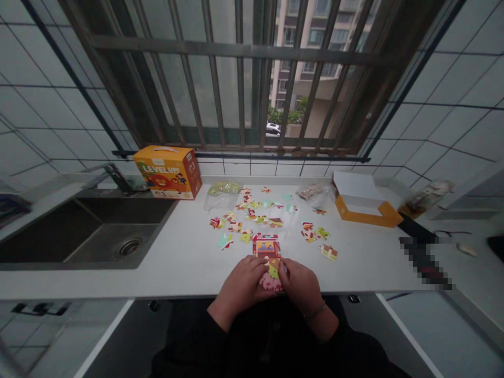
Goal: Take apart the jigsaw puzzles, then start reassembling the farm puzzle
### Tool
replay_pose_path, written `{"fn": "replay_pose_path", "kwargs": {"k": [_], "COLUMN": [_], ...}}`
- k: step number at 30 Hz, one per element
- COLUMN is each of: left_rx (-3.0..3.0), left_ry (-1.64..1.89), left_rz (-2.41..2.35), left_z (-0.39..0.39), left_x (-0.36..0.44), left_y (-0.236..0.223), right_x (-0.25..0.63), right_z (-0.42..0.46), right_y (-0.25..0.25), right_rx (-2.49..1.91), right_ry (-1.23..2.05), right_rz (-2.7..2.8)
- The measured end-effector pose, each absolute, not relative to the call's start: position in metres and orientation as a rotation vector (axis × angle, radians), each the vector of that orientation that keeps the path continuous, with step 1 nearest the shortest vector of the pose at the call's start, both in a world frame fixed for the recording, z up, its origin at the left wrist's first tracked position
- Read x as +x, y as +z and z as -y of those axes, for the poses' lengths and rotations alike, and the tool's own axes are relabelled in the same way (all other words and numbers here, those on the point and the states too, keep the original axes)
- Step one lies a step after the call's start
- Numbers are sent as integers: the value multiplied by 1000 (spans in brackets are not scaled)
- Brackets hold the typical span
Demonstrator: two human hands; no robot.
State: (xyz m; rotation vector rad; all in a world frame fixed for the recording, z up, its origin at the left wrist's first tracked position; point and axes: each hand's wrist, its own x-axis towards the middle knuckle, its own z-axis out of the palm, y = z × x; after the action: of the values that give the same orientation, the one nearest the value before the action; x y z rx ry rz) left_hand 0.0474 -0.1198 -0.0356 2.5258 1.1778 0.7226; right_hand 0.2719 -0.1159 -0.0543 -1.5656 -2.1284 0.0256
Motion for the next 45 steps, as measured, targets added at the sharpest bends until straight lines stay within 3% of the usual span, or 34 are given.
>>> {"fn": "replay_pose_path", "kwargs": {"k": [23,32,35,40,45], "left_rx": [2435,2472,2508,2553,2572], "left_ry": [667,705,728,763,764], "left_rz": [-1205,-1213,-1203,-1163,-1150], "left_z": [120,117,116,116,114], "left_x": [45,42,41,40,41], "left_y": [-32,-40,-40,-36,-39], "right_x": [270,275,301,377,429], "right_z": [113,110,102,85,82], "right_y": [-66,-62,-55,-55,-60], "right_rx": [-1397,-1399,-1503,-1799,-1706], "right_ry": [-96,91,67,-237,-28], "right_rz": [2048,2033,1940,1766,1927]}}
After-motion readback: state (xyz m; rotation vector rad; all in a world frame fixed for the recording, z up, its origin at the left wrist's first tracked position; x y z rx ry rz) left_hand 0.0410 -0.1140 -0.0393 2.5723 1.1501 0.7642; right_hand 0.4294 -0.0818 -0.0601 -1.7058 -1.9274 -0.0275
